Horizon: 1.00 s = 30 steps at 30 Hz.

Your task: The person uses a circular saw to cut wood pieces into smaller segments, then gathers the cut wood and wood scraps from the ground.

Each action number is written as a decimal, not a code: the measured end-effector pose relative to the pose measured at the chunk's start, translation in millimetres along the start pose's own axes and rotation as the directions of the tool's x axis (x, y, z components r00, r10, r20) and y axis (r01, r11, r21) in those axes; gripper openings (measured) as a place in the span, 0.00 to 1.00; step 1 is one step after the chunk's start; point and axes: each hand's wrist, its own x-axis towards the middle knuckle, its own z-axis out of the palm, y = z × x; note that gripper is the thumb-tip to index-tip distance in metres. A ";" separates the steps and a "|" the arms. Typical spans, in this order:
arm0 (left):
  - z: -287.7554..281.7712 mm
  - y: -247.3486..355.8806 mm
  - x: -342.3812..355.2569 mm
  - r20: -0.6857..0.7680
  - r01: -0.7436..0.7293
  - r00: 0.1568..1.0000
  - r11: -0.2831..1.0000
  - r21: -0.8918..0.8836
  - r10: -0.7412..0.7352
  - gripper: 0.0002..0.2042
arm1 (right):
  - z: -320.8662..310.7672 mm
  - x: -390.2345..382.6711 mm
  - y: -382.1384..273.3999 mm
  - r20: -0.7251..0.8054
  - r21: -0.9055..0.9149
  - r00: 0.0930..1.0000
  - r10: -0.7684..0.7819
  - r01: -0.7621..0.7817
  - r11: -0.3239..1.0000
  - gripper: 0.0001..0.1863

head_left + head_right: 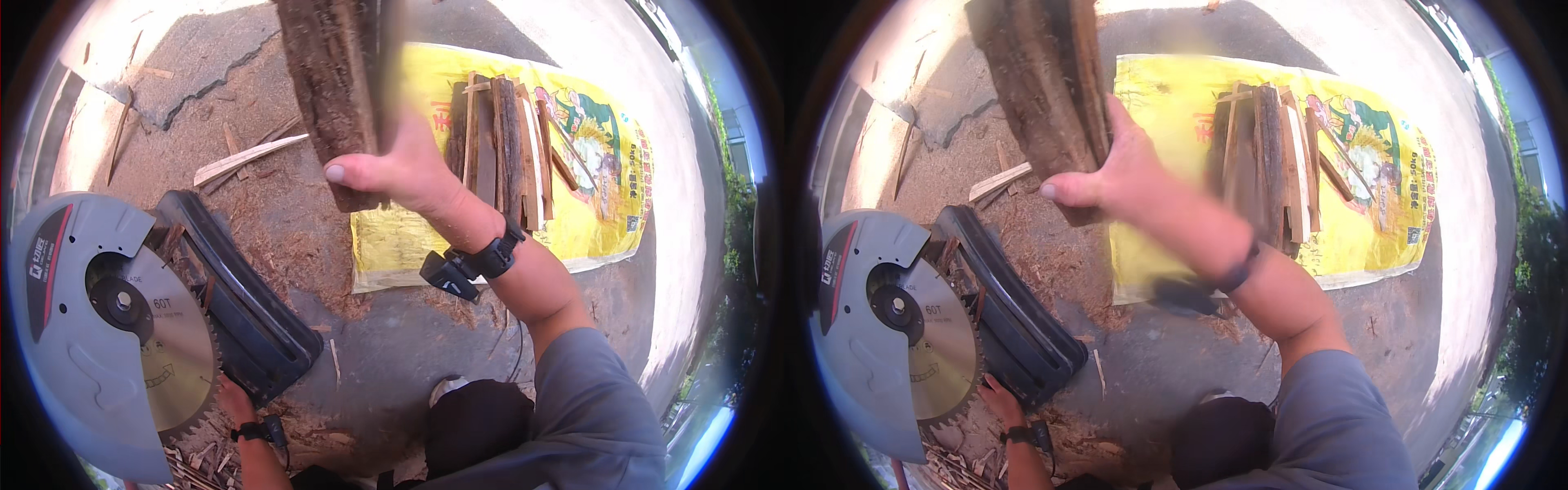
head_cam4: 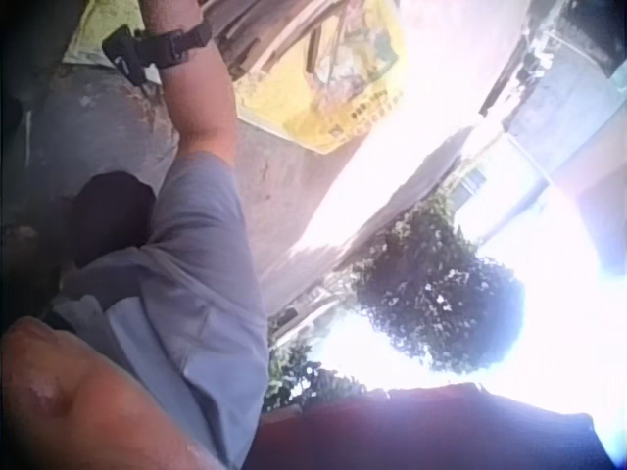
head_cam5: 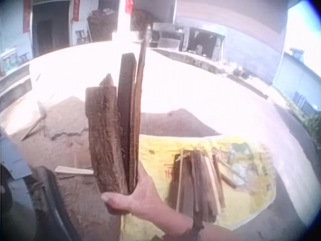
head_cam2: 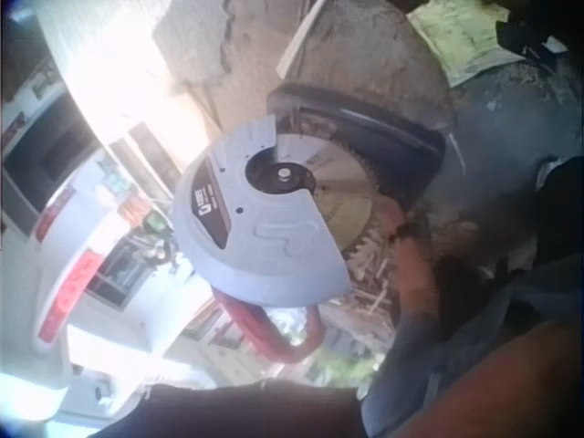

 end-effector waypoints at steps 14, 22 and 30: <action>-13.6 32.3 -5.1 0.001 0.045 0.999 0.999 -0.007 -0.045 0.25 | -336.7 -130.0 13.7 -0.628 -0.706 0.770 0.110 -0.624 0.335 0.53; -18.3 40.8 -6.9 -0.032 0.107 0.994 0.991 0.074 -0.105 0.25 | -342.3 -125.4 49.4 -0.513 -0.763 0.784 0.350 -0.603 0.233 0.49; -21.4 18.0 -8.1 -0.003 0.087 0.996 0.968 0.235 -0.089 0.24 | -216.3 -71.7 8.0 -0.298 -0.944 0.953 0.055 -0.303 0.131 0.35</action>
